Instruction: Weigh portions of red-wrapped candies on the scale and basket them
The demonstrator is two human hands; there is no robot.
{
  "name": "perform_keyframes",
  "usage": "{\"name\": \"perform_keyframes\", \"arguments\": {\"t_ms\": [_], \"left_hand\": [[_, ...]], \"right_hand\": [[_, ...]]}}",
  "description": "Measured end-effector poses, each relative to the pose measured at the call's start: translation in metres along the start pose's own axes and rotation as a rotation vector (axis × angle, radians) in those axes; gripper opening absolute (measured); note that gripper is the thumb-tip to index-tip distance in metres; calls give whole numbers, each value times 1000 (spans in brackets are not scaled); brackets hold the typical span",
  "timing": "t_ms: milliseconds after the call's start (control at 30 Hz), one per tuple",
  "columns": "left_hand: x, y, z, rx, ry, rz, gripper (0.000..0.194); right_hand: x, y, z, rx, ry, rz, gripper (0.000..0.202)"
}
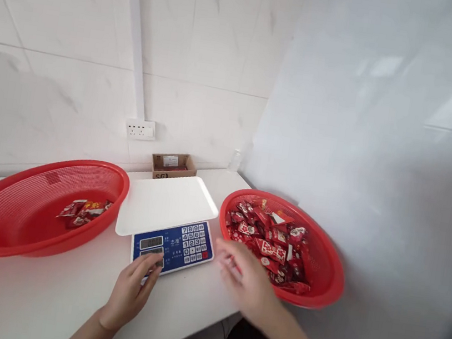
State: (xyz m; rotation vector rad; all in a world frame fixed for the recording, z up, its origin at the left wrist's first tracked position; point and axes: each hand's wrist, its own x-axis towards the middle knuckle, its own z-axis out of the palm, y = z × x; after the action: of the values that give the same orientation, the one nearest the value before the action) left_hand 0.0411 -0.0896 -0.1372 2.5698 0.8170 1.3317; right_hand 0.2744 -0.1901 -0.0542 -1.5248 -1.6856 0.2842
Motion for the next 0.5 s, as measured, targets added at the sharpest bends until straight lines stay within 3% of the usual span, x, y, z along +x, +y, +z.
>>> {"name": "perform_keyframes", "arguments": {"t_ms": [100, 200, 300, 500], "left_hand": [[-5, 10, 5, -107, -91, 77, 21], [-7, 16, 6, -178, -214, 121, 19], [-8, 15, 8, -212, -273, 104, 17], [-8, 9, 9, -222, -280, 26, 18]], "right_hand": [[21, 16, -53, -177, -15, 177, 37], [31, 53, -76, -388, -274, 372, 48], [35, 82, -76, -440, -553, 457, 65], [48, 92, -55, -615, -725, 484, 81]]}}
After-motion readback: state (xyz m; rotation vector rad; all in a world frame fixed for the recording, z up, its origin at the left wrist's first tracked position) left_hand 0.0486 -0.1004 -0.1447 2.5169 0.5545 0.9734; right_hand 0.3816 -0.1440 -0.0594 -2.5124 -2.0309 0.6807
